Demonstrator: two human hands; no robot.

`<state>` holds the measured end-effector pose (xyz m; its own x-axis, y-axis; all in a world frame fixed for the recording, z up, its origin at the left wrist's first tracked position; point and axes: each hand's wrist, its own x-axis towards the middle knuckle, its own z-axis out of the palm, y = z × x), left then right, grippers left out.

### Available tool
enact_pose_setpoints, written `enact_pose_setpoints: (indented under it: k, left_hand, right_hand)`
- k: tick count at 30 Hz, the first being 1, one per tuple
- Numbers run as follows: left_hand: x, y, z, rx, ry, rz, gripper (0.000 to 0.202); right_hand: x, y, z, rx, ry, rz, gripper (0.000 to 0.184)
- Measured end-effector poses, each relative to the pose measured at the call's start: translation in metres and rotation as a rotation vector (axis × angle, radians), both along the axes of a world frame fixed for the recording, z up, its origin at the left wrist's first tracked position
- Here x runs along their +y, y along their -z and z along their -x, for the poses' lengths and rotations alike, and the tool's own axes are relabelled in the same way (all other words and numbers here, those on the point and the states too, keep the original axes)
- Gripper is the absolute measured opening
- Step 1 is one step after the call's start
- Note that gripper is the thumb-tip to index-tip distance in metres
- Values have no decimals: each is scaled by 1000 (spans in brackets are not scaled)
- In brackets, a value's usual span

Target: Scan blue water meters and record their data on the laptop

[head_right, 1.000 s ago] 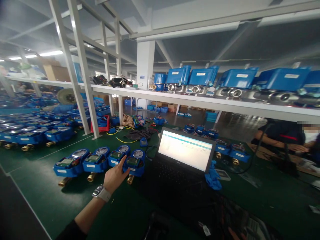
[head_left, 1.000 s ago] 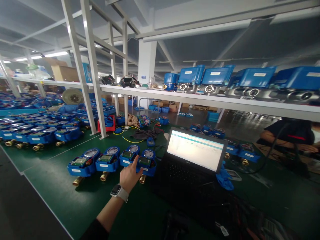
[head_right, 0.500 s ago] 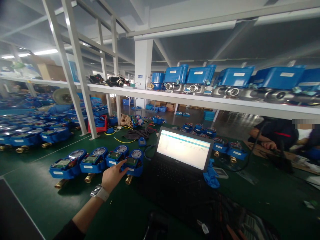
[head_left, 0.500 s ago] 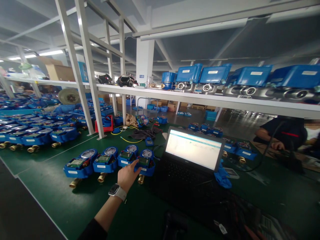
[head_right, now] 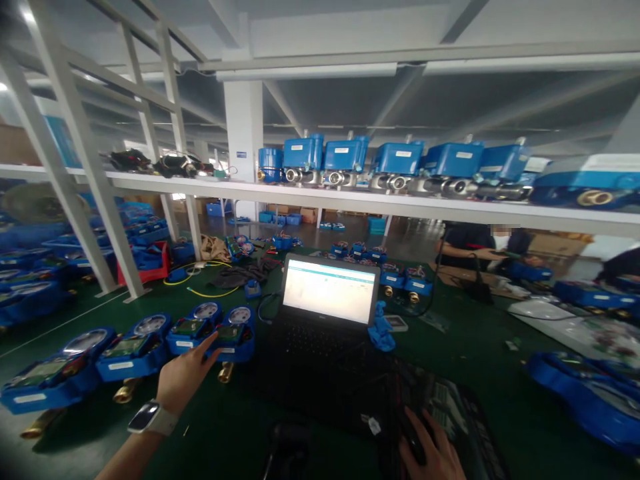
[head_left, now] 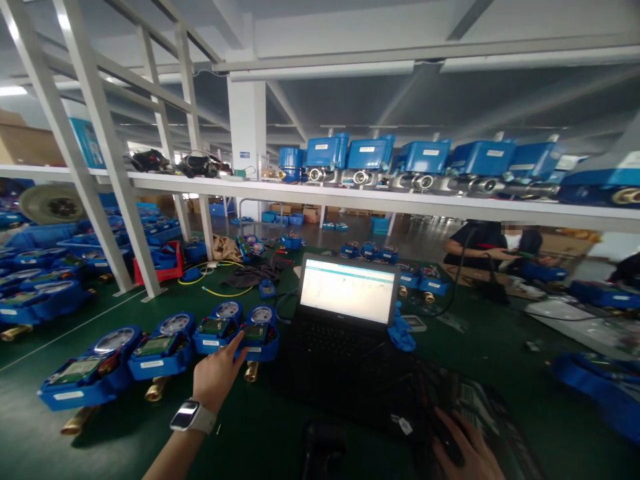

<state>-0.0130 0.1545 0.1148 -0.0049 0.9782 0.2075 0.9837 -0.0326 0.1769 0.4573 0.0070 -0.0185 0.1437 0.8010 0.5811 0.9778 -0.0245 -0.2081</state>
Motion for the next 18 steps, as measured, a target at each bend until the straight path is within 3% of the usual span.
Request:
enact_pose_setpoints:
  k: [3,18]
  left_hand:
    - [1,2,2,18,0,2,44]
    - [1,3,4,65,-18,47,45]
  right_hand:
    - [4,5,4,-30,61,-37,40]
    - [5,9,7,-63,62,-80,42]
